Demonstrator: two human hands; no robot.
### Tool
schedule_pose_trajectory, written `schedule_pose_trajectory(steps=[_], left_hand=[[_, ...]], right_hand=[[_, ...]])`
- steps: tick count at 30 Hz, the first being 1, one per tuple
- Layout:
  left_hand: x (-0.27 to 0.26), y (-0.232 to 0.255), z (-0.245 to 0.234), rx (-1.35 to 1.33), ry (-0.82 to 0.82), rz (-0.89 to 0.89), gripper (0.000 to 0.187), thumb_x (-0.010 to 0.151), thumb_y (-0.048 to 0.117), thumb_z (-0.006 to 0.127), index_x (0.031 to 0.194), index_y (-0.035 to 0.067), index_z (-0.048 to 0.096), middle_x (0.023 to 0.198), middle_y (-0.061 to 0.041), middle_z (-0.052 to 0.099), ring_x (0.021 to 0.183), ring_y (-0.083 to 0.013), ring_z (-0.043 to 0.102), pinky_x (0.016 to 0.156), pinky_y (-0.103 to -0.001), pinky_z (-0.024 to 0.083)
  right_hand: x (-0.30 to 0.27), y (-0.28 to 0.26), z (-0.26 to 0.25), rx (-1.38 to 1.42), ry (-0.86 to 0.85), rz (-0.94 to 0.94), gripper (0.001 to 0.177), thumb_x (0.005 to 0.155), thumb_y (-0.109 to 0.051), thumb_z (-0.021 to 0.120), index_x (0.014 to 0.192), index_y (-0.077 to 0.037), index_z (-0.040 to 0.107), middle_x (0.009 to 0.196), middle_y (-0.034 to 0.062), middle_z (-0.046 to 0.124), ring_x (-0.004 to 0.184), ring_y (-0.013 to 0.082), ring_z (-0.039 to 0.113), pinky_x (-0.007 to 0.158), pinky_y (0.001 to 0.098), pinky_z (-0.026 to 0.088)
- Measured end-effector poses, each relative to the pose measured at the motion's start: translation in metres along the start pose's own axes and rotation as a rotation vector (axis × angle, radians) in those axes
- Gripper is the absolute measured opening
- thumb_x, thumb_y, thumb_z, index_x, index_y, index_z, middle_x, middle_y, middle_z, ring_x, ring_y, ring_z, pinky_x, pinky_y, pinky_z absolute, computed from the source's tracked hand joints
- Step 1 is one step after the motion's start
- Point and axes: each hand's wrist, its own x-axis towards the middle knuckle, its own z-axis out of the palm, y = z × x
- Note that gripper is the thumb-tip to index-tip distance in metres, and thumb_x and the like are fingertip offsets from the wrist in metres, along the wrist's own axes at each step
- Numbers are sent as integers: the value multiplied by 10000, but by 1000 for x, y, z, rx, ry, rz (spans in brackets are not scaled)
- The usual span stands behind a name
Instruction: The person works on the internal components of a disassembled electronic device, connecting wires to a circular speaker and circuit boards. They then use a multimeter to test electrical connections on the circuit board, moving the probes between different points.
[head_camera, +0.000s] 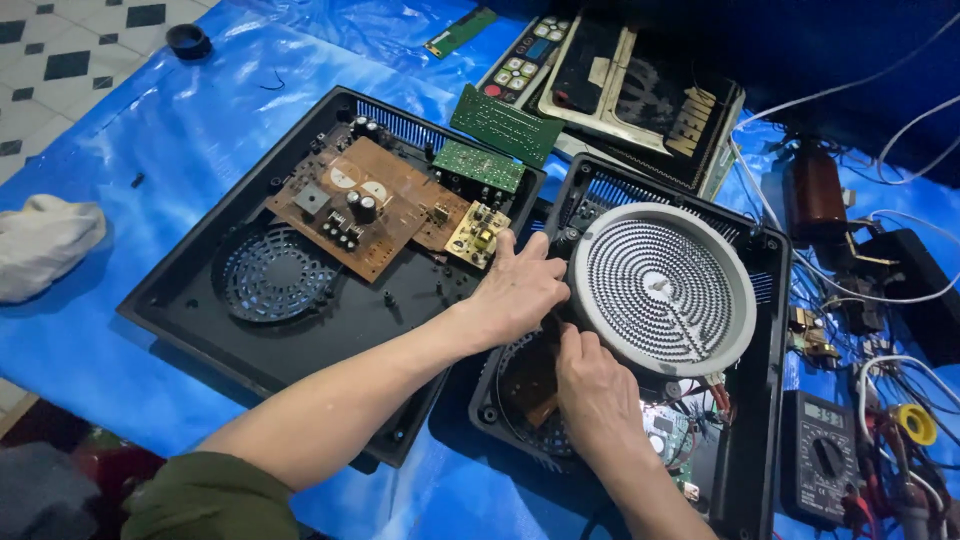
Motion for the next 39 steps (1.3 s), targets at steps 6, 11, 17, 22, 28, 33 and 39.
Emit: schedule_pose_trajectory(steps=[6,11,17,22,28,33,39], left_hand=[[0,2,1,-2,-2,-23,162,774,-44,692,811,108,735,799,6,576,1036,-315,435,813,-559,309],[0,1,-3,-22,-40,-15,230,764,-45,707,874,148,770,827,23,594,1071,-317,429,804,-545,284],[-1,3,-11,-42,-39,20,218,843,46,726,950,212,820,848,33,597,1060,-321,427,809,-564,292],[-1,1,-10,-89,-17,34,105,770,120,808,843,194,822,764,64,616,1014,-285,428,773,-535,274],[-2,1,-8,-195,12,-13,165,763,185,864,878,170,746,879,43,760,1048,-260,489,827,-504,266],[-4,-2,3,-151,192,25,204,758,143,871,888,162,716,909,44,707,999,-282,503,776,-510,296],[-4,-6,6,-161,288,20,104,842,72,750,897,158,730,938,34,699,996,-274,494,753,-485,270]], right_hand=[[0,1,-4,74,-2,22,148,1018,-108,473,872,-125,493,739,77,553,484,324,552,412,445,427],[-2,3,1,135,40,57,145,1034,-142,474,892,-121,496,731,82,534,498,327,542,430,455,427],[-1,1,-8,121,50,43,139,1038,-125,463,903,-121,496,742,61,524,492,294,526,417,432,406],[0,2,-5,113,54,19,79,1020,-118,472,964,-108,528,768,61,551,520,301,548,410,438,415],[-1,2,-12,152,-23,30,147,989,-143,502,1107,-78,561,836,85,578,579,318,590,451,448,457],[-1,1,-17,177,3,37,162,1016,-169,527,1124,-60,578,820,78,604,559,284,599,452,425,480],[-2,1,-25,287,117,7,196,1028,-169,526,1153,-51,621,796,71,615,525,310,582,412,431,489]])
